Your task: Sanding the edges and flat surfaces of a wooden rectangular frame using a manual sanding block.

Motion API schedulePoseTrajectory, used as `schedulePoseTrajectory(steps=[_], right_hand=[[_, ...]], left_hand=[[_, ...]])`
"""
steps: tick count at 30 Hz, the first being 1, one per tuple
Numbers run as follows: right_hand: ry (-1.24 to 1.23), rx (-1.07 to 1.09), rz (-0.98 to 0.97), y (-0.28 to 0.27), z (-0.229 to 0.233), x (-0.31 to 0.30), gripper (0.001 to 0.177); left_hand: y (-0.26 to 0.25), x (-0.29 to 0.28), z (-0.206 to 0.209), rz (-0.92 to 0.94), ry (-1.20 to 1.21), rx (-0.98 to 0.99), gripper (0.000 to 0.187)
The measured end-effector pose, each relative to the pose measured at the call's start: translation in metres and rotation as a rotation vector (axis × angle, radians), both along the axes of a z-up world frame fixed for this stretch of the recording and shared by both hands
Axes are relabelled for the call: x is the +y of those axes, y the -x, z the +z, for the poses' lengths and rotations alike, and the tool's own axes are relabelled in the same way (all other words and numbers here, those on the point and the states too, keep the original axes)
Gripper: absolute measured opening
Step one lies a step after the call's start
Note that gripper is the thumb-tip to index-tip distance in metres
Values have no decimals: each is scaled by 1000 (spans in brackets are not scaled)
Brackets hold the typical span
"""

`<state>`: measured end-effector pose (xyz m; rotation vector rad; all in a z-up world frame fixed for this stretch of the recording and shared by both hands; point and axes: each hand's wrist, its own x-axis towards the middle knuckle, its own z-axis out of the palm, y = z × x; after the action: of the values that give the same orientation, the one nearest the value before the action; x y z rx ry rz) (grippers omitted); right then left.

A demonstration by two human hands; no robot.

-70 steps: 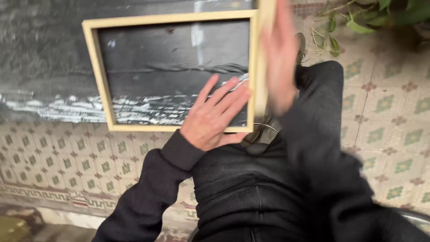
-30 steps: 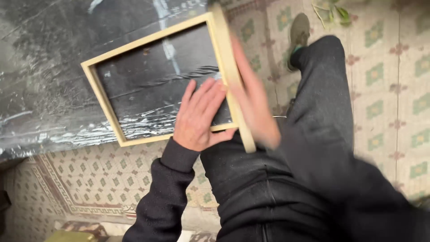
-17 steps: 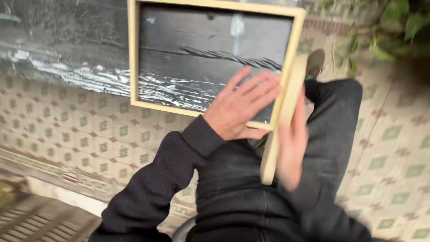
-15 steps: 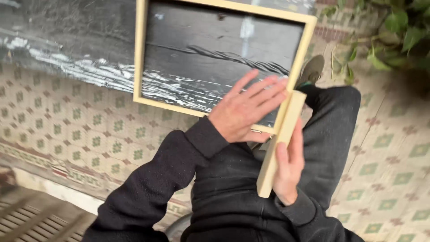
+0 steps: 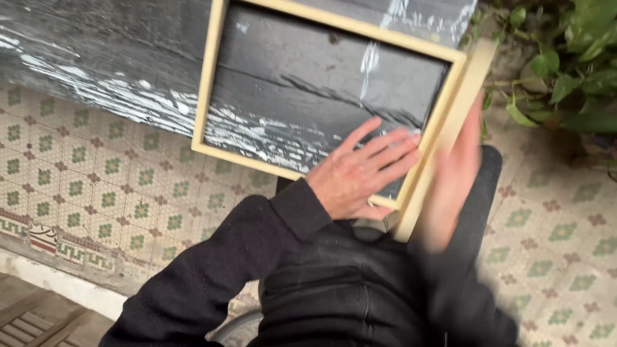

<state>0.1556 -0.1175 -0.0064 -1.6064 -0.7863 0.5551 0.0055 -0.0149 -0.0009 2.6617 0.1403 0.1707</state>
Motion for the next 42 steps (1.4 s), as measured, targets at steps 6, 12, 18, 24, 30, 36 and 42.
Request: schedulePoseTrajectory(steps=[6, 12, 18, 24, 30, 36, 42], right_hand=[[-112, -75, 35, -19, -17, 11, 68], [-60, 77, 6, -1, -13, -3, 60], [-90, 45, -16, -6, -5, 12, 62], [-69, 161, -18, 20, -10, -16, 60], [-144, 137, -35, -18, -18, 28, 62], [-173, 401, 24, 48, -12, -41, 67], [-309, 647, -186, -129, -109, 129, 39]], left_hand=[[0, 6, 5, 6, -75, -23, 114], [3, 1, -5, 6, -29, -4, 109], [0, 10, 15, 8, -17, 28, 108], [2, 8, 18, -32, 63, 60, 107], [-2, 13, 30, -38, 27, 117, 100], [4, 9, 31, -1, 7, 158, 87], [5, 9, 30, 44, -1, 180, 82]])
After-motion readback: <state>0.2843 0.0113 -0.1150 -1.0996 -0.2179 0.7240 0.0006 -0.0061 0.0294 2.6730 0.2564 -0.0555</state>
